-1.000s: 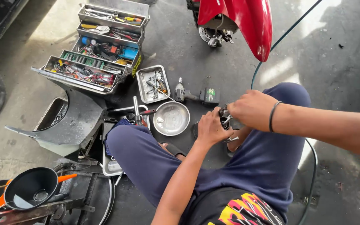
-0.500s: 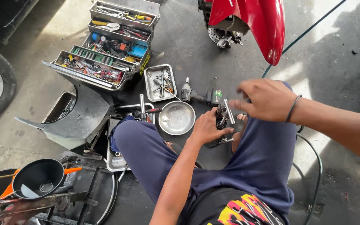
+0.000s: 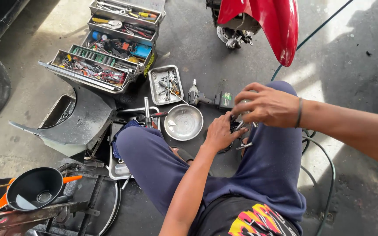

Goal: Compress a motorcycle brake caliper piston using a C-clamp and a metal rod

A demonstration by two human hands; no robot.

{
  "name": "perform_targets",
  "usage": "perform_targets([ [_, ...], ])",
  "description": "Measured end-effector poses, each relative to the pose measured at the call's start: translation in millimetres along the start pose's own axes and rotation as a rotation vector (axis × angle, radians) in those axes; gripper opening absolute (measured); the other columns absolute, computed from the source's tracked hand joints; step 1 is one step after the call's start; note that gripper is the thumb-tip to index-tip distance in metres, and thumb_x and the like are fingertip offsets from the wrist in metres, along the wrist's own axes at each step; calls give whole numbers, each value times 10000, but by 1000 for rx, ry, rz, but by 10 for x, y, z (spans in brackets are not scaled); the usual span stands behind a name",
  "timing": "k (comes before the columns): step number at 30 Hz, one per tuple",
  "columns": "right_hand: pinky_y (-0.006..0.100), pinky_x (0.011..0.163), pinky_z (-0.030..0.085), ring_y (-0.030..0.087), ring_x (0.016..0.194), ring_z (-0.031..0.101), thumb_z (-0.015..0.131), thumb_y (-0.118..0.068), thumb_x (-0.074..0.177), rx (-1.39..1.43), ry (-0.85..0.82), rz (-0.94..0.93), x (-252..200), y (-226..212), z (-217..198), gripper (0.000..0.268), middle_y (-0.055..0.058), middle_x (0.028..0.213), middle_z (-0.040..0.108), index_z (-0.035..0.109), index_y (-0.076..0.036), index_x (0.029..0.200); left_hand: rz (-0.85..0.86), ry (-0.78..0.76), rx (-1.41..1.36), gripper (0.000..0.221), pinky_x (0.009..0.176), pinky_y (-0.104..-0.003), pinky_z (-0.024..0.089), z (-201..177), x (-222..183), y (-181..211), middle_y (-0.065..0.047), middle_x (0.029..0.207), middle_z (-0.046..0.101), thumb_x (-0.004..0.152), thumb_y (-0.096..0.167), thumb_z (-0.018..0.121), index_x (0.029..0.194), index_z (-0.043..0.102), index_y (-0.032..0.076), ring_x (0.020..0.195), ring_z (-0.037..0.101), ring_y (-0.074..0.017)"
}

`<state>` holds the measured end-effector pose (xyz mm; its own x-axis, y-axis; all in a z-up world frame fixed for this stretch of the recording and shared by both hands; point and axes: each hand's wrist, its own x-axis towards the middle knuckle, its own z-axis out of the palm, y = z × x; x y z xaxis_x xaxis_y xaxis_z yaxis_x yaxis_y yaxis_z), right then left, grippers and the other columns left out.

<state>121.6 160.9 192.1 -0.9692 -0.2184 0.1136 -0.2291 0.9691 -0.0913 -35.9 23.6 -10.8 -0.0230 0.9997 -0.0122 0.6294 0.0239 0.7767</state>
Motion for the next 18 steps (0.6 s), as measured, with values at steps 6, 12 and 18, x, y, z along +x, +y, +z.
perform_targets([
  [6,495,1004,655,301,1156,831,739,-531,972,498,-334,967,63,-217,-395,596,125,1200,863,755,-95,1378,17,12,-8,829,877,-598,627,-93,-43,-2,-172,1097,678,896,758,759,1445,539,178,980,753,-458],
  [12,388,883,469,212,953,599,445,-95,919,158,77,199,-98,-128,123,238,-113,885,582,596,-279,912,47,31,-25,784,866,-579,608,-81,-28,-1,-180,1052,670,927,720,763,1421,542,153,952,737,-451],
  [18,542,1000,593,405,1204,723,634,-53,977,198,36,746,-42,-85,-166,419,181,1166,764,671,-71,1393,78,74,-4,650,889,-533,602,-93,-13,-101,-149,1019,684,1003,634,728,1403,549,154,923,733,-407],
])
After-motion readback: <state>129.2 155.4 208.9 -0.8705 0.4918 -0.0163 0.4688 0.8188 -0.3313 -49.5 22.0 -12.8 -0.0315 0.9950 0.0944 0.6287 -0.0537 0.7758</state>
